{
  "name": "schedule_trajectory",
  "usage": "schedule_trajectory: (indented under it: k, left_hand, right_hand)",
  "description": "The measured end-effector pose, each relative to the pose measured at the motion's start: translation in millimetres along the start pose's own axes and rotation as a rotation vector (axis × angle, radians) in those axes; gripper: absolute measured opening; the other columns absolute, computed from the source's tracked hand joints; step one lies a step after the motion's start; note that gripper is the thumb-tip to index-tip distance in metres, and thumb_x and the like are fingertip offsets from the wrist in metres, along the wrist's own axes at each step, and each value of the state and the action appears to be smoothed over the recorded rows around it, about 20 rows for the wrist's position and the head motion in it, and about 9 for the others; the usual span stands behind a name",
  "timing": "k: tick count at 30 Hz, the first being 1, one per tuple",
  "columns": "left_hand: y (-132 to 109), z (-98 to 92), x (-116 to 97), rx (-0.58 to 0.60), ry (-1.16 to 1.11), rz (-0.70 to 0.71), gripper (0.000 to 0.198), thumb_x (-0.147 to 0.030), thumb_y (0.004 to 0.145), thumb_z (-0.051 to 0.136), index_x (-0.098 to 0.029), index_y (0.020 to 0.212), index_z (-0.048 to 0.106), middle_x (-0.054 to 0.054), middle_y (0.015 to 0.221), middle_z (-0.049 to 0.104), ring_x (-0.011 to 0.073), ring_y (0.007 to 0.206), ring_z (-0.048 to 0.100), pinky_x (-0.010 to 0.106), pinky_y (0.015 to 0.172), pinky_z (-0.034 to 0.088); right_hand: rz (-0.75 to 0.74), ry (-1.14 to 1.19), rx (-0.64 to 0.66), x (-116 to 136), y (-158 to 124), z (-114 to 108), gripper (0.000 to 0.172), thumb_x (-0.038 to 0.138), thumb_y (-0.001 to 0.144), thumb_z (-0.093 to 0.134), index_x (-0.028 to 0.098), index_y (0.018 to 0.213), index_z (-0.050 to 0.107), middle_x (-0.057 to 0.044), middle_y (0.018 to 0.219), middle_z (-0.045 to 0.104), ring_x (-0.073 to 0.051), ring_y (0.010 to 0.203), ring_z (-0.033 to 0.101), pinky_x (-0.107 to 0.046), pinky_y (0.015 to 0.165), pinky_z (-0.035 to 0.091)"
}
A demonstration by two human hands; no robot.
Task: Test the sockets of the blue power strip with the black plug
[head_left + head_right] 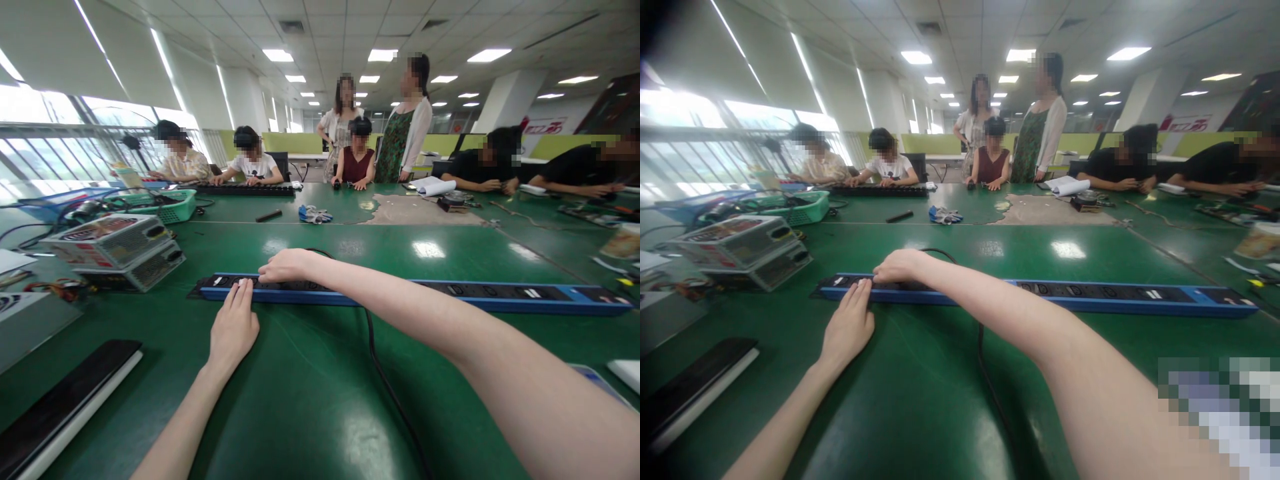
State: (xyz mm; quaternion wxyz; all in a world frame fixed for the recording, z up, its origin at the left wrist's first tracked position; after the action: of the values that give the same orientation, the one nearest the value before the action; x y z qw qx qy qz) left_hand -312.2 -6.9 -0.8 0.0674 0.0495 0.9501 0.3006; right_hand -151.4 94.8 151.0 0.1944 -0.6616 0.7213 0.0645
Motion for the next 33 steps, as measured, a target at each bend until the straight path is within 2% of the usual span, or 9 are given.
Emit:
schedule_trajectory:
  k: [6,11,18,24,28,33]
  left_hand:
    - [0.2,-5.8,-6.6,-0.015,0.006,0.038,0.083,-0.010,0.091,0.047,-0.017,0.169,0.017,0.010,0.171,0.033,0.0301,0.160,0.025,0.050,0.130,0.029]
    - [0.3,-4.7,-13.8,-0.001,0.023,0.114,0.081,-0.012,0.092,0.047,-0.021,0.168,0.021,0.007,0.172,0.031,0.0301,0.161,0.024,0.054,0.131,0.025]
    - [1.0,3.8,-8.9,0.016,0.021,0.144,0.080,-0.014,0.092,0.048,-0.021,0.168,0.023,0.008,0.171,0.034,0.0302,0.159,0.030,0.054,0.130,0.027]
    - [1.6,5.0,-11.3,0.034,0.000,0.165,0.083,-0.013,0.092,0.049,-0.022,0.169,0.020,0.006,0.170,0.035,0.0326,0.161,0.022,0.055,0.131,0.028]
    - [1.6,3.3,-13.4,0.040,-0.009,0.161,0.084,-0.013,0.091,0.049,-0.024,0.169,0.020,0.004,0.171,0.033,0.0340,0.162,0.018,0.057,0.130,0.028]
    - [1.1,1.6,-14.5,0.044,-0.004,0.149,0.080,-0.013,0.093,0.047,-0.024,0.169,0.022,0.002,0.171,0.033,0.0330,0.162,0.016,0.055,0.131,0.027]
  right_hand:
    - [-0.034,-0.083,-0.002,-0.2,-0.6,0.5,0.030,0.016,0.107,0.043,0.017,0.128,0.065,-0.010,0.126,0.071,-0.018,0.111,0.071,-0.028,0.084,0.055]
    - [-0.070,-0.080,-0.081,-1.6,-0.9,7.3,0.033,0.020,0.111,0.039,0.017,0.128,0.066,-0.009,0.125,0.072,-0.016,0.112,0.071,-0.025,0.085,0.056]
    - [-0.053,-0.043,-0.037,-5.4,15.4,23.3,0.031,0.020,0.109,0.045,0.016,0.126,0.069,-0.012,0.125,0.072,-0.019,0.113,0.071,-0.029,0.086,0.056]
    - [-0.032,0.002,-0.015,-3.3,15.6,25.3,0.025,0.017,0.105,0.051,0.017,0.120,0.072,-0.012,0.127,0.072,-0.020,0.116,0.070,-0.029,0.088,0.056]
    - [-0.016,-0.022,-0.064,1.2,11.2,25.1,0.026,0.017,0.106,0.049,0.014,0.118,0.071,-0.013,0.120,0.074,-0.020,0.111,0.072,-0.029,0.084,0.056]
    - [-0.008,0.003,-0.071,2.5,11.0,26.1,0.022,0.016,0.104,0.054,0.014,0.117,0.071,-0.014,0.121,0.074,-0.019,0.109,0.073,-0.026,0.079,0.055]
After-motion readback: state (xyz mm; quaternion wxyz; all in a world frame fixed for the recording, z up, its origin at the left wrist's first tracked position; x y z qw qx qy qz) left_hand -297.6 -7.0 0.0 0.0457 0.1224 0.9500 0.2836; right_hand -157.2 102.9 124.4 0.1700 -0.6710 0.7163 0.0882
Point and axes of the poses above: each hand's wrist, its own y-axis towards the middle knuckle, its own z-axis out of the palm, x = y × z, the point moved 2 cm from there along y, towards the middle knuckle
